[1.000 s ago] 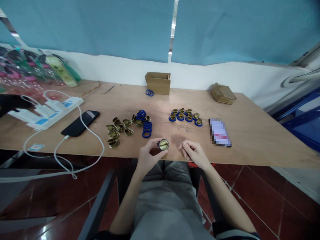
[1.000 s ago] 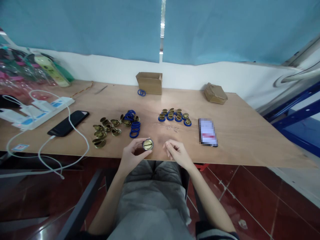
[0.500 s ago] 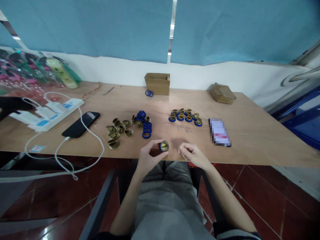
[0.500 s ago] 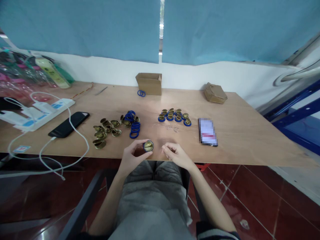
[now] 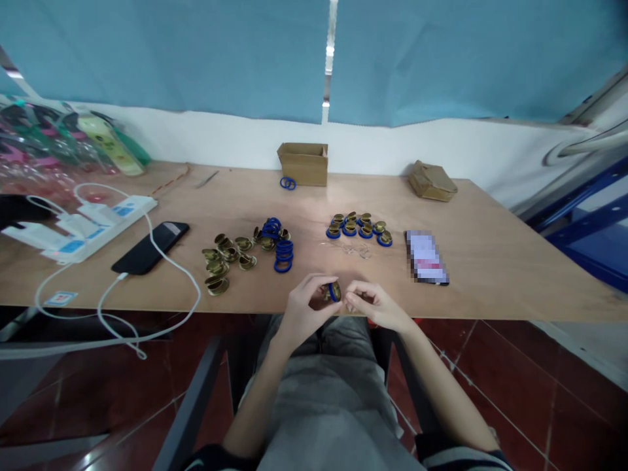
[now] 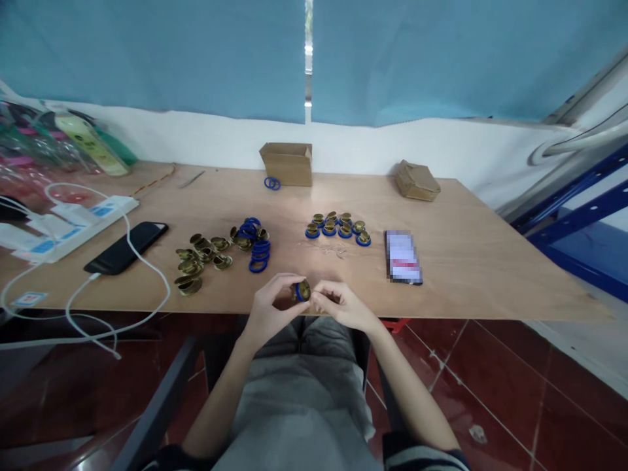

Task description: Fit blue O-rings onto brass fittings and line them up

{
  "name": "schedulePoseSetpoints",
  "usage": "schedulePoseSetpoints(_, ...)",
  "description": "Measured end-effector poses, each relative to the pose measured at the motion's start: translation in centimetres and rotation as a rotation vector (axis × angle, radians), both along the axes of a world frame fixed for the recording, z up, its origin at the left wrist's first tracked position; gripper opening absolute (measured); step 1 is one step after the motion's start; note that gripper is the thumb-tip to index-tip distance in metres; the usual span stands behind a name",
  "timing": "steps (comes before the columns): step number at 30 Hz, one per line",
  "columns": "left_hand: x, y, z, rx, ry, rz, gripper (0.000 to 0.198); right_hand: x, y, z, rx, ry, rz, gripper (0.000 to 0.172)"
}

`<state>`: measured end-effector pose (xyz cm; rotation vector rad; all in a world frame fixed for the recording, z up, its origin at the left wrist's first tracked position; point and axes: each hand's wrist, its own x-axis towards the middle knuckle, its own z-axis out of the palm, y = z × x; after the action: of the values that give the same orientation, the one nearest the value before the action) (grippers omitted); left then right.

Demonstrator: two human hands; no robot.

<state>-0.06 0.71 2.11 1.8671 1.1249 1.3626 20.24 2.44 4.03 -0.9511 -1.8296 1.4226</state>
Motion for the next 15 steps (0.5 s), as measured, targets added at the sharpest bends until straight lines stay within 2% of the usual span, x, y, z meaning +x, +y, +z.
schedulePoseSetpoints(6,0.33,-0.14,-0.08,-0.001,0.015,0.000,0.034,-0.21,-0.13,0.32,-0.036,-0.016,-0.005,0.047)
schedulePoseSetpoints(15,0.36,-0.55,-0.32,0.078,0.098,0.007,0.038,-0.42,-0.14,0.19,-0.057,0.030,-0.012,0.040)
